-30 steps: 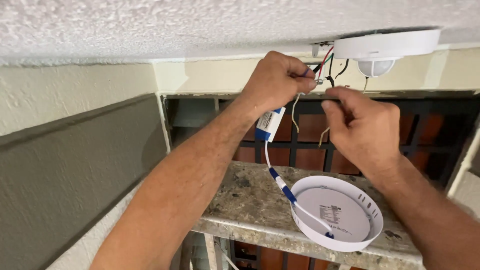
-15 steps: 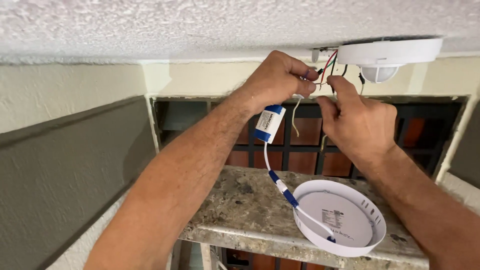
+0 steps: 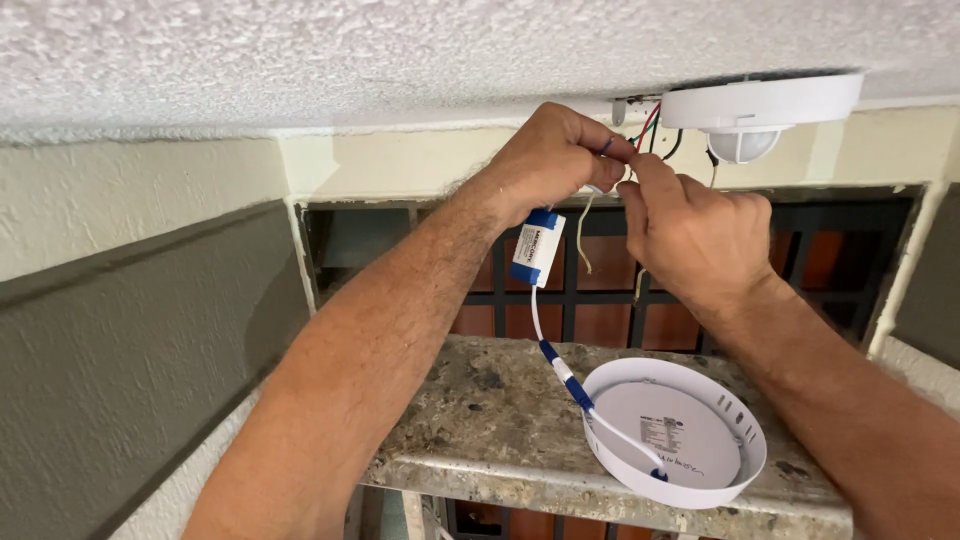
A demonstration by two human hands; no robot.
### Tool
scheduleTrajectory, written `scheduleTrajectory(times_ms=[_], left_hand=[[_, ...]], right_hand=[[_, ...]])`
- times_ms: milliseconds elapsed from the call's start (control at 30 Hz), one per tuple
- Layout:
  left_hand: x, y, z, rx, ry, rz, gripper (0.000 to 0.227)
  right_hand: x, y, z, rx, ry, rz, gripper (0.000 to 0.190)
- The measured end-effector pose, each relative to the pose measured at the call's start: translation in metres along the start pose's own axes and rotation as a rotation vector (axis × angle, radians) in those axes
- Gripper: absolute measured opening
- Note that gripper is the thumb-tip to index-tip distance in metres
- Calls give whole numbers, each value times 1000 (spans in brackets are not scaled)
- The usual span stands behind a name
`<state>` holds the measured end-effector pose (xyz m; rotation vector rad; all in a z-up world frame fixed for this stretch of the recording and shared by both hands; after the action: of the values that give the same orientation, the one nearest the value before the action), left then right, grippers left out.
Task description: Wiring and installing a ceiling-mounted electronic fixture using a screwdriver while standing on a ladder.
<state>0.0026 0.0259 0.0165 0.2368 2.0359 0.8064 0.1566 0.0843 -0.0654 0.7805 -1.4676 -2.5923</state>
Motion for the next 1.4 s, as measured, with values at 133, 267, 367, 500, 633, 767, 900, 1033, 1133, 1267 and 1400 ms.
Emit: scheduleTrajectory(times_ms=[133, 267, 367, 500, 633, 767, 900, 1033, 1133, 1267, 1400], left_hand=[[5, 4, -1, 5, -51, 10, 21], [-1, -6, -6, 17, -40, -47, 28], [-2, -8, -9, 22, -44, -97, 26], [-3, -10, -8, 59, -66, -151, 14], [-10, -15, -6, 90, -108, -161, 23], [-18, -22, -5, 77, -125, -206, 20], [-17, -21, -4, 71, -169, -227, 26], [-17, -22, -5, 75, -187, -210, 25], [-15, -20, -9, 50, -192, -215, 22], [-8, -12, -6, 88, -222, -169, 21], [-9, -14, -5, 84, -184, -222, 19]], right_hand=[[2, 6, -2, -9, -32, -67, 17], [4, 8, -1, -19, -108, -110, 25], [3, 5, 3, -26, -163, -129, 30], [-1, 4, 7, -32, -251, -118, 31], [-4, -2, 14, -13, -264, -83, 34], [-7, -8, 25, 143, -184, 108, 32], [-7, 8, 15, 369, 235, 538, 32], [-2, 16, 5, 342, 312, 591, 34], [11, 46, -19, 304, 462, 715, 37], [26, 65, -35, 513, 789, 1419, 32], [29, 63, -30, 556, 956, 1837, 24]])
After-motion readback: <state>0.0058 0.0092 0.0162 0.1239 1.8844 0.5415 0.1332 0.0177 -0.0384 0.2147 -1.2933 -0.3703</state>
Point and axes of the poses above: each hand's wrist, its own y-axis towards the middle knuckle, its own z-axis out of the palm, x = y × z, the point moved 3 cm from there along y, towards the middle knuckle, and after that the axes turned 10 degrees about -x, right-handed, at the moved point
